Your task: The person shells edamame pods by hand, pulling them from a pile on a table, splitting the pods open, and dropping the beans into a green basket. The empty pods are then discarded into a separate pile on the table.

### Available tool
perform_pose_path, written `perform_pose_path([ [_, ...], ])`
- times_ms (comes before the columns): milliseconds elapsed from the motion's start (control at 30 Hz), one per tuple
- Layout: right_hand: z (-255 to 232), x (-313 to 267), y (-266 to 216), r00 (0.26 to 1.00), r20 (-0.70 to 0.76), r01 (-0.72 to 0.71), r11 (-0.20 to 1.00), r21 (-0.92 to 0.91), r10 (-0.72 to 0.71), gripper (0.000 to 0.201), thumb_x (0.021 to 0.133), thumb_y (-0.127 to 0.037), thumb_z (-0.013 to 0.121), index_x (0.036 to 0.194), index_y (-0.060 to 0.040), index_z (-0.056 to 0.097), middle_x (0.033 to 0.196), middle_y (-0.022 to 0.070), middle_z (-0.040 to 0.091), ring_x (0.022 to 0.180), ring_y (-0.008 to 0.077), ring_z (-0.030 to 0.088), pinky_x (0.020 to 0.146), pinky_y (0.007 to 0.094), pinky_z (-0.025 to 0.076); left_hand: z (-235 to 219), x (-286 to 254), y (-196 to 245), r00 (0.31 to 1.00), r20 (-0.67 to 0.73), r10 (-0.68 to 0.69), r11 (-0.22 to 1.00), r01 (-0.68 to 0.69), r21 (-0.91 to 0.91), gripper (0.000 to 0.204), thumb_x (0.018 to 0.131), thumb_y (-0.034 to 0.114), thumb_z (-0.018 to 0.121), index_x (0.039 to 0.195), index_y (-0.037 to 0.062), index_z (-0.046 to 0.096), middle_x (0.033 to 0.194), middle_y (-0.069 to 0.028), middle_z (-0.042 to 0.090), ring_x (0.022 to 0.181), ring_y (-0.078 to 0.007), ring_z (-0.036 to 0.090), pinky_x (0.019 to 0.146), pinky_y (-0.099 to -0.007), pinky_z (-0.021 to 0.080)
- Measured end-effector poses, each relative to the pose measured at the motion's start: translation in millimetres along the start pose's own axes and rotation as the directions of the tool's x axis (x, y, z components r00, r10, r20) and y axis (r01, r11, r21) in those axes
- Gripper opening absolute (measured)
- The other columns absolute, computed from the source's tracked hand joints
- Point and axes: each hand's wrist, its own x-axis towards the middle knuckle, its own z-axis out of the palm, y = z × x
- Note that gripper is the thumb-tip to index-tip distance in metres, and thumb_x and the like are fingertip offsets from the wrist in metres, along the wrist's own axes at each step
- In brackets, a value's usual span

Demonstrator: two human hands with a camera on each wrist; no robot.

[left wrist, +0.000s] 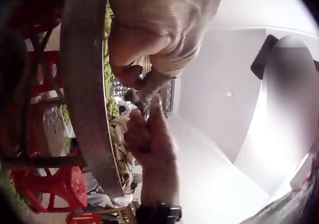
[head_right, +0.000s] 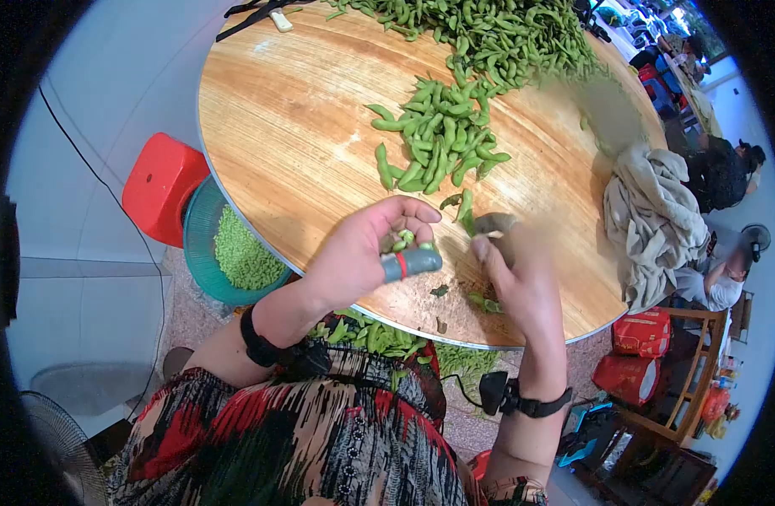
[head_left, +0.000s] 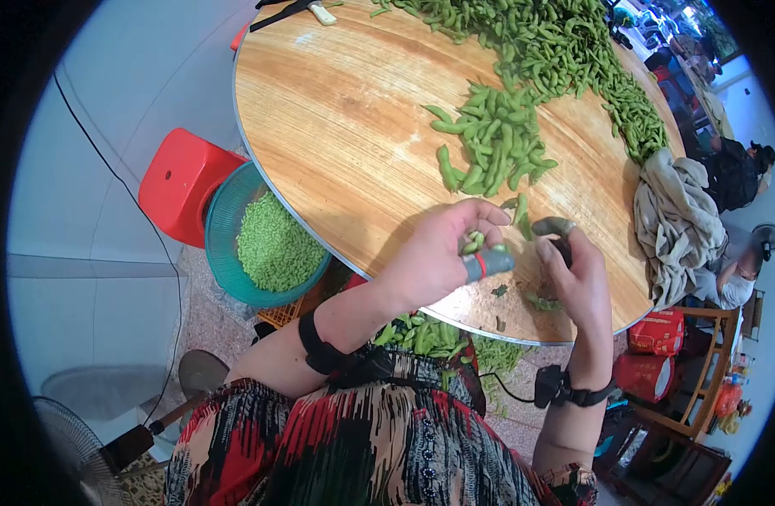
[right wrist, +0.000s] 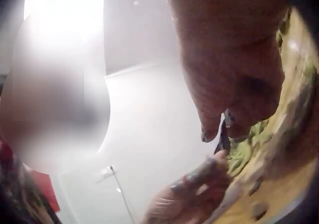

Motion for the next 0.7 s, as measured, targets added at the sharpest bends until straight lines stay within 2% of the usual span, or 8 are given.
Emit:
perform_pose_path([
  [67,7,-20,-9,0.999,0.019,-0.032,0.943,0.332,0.027,0.023,0.081,-0.012,0.062,0.1,-0.0001,0.058,0.071,0.0008,0.056,0.066,0.007,0.049,0.061,0.0206,0.04,7,-4,-8,0.99,0.062,0.126,0.961,-0.137,0.239,0.043,0.075,0.006,0.068,0.113,0.004,0.046,0.083,-0.0008,0.055,0.08,-0.0095,0.054,0.072,-0.0233,0.045],
  [167,26,-34,-15,0.985,-0.146,0.106,0.99,0.097,-0.092,0.009,0.079,-0.006,0.064,0.083,0.0005,0.06,0.064,0.0,0.057,0.058,0.0054,0.05,0.052,0.023,0.041,19,-14,3,0.98,0.116,0.159,0.849,-0.196,0.491,0.048,0.072,0.007,0.068,0.114,0.0034,0.044,0.081,-0.004,0.057,0.083,-0.0158,0.057,0.073,-0.0265,0.046],
  [333,37,-47,-15,0.978,-0.202,0.093,0.967,0.236,-0.045,0.01,0.08,-0.007,0.064,0.08,0.0014,0.059,0.063,0.0029,0.06,0.056,0.0063,0.051,0.05,0.0239,0.041,16,-20,-5,0.965,0.16,0.209,0.804,-0.263,0.534,0.025,0.072,0.005,0.065,0.096,0.0036,0.058,0.081,-0.0097,0.059,0.076,-0.0261,0.059,0.067,-0.0333,0.048],
  [400,37,-47,-14,0.979,-0.204,0.072,0.94,0.333,-0.003,0.01,0.08,-0.007,0.064,0.08,0.0018,0.059,0.062,0.0041,0.06,0.056,0.0069,0.051,0.051,0.0237,0.041,17,-24,-5,0.936,0.167,0.31,0.662,-0.338,0.669,0.014,0.073,0.004,0.063,0.087,0.0039,0.061,0.082,-0.0124,0.059,0.073,-0.0309,0.059,0.063,-0.0361,0.047],
  [500,22,-31,-6,0.999,-0.031,0.026,0.978,0.208,-0.02,0.013,0.082,-0.011,0.062,0.084,0.0017,0.06,0.062,0.0037,0.06,0.056,0.0101,0.053,0.052,0.0268,0.043,12,-26,-10,0.935,0.165,0.315,0.615,-0.333,0.715,0.018,0.073,0.002,0.06,0.091,0.0046,0.061,0.083,-0.0134,0.059,0.075,-0.033,0.058,0.064,-0.0364,0.047],
  [567,9,-1,-1,0.942,-0.251,0.229,0.973,-0.001,-0.222,0.01,0.081,-0.007,0.059,0.088,-0.0003,0.06,0.063,0.0052,0.059,0.057,0.0116,0.054,0.055,0.026,0.043,10,-25,-11,0.93,0.184,0.319,0.633,-0.353,0.689,0.02,0.073,0.0,0.058,0.092,0.0049,0.061,0.083,-0.0135,0.059,0.076,-0.0327,0.058,0.065,-0.0365,0.047],
  [633,-8,25,0,0.923,-0.138,0.283,0.877,-0.389,-0.359,0.014,0.077,-0.007,0.058,0.091,-0.0026,0.06,0.063,0.015,0.058,0.056,0.0253,0.057,0.055,0.0325,0.045,9,-22,-13,0.921,0.204,0.331,0.645,-0.378,0.664,0.022,0.073,-0.002,0.056,0.093,0.0051,0.062,0.084,-0.0136,0.06,0.076,-0.0323,0.058,0.065,-0.0367,0.047],
  [700,-10,43,3,0.908,-0.027,0.357,0.809,-0.466,-0.417,0.015,0.076,-0.007,0.058,0.09,-0.0031,0.06,0.065,0.0185,0.057,0.059,0.0307,0.056,0.056,0.0357,0.045,9,-18,-14,0.869,0.281,0.407,0.629,-0.49,0.604,0.037,0.072,-0.006,0.051,0.108,0.0042,0.057,0.085,-0.0164,0.06,0.077,-0.0341,0.058,0.068,-0.0384,0.047],
])
